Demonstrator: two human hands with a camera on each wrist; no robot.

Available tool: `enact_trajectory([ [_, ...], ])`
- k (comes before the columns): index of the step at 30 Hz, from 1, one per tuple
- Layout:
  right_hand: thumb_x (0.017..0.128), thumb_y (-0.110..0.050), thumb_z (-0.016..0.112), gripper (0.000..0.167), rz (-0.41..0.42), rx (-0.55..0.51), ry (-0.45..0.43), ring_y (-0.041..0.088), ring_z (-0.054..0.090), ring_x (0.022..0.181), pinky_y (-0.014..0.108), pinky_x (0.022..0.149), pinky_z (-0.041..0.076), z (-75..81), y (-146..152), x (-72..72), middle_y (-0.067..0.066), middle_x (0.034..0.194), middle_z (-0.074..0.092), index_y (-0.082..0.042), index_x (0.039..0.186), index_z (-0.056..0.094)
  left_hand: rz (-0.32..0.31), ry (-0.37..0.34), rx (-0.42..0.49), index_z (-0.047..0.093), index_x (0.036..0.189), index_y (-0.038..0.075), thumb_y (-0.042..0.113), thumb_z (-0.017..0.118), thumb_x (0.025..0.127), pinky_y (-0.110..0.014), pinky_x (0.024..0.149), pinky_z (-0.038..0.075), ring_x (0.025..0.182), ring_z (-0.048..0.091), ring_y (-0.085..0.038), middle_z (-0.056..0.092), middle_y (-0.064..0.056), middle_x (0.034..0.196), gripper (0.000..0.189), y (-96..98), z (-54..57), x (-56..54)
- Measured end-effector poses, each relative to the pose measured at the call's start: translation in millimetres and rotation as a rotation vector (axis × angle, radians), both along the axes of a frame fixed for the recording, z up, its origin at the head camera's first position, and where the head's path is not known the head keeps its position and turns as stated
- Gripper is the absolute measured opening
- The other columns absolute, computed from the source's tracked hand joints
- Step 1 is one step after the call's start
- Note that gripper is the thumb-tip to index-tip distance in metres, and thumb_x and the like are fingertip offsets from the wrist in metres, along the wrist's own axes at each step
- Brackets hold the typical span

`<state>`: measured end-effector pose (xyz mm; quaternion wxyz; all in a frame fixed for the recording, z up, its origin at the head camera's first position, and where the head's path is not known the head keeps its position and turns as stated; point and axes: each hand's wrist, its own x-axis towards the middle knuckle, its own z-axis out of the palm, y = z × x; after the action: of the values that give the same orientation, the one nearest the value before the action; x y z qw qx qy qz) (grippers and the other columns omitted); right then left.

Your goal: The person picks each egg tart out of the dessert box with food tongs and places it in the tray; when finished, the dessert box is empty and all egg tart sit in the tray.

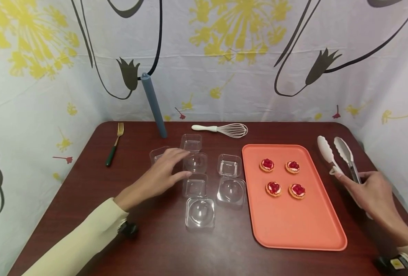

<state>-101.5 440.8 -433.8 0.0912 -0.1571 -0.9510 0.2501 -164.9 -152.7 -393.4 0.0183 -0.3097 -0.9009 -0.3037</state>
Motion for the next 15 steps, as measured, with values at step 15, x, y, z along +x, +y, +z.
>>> enact_trajectory([
  [15,0.100,-0.046,0.079,0.078,0.038,0.064,0.049,0.065,0.060,0.104,0.065,0.079,0.048,-1.1,-0.5,-1.8,0.049,0.116,0.064,0.028,0.123,0.063,0.050,-0.012,0.001,0.056,0.157,-0.005,0.024,0.085,0.100,-0.060,0.127,0.037,0.155,0.042,-0.041,0.056,-0.022,0.159,0.069,-15.3,-3.7,5.5],
])
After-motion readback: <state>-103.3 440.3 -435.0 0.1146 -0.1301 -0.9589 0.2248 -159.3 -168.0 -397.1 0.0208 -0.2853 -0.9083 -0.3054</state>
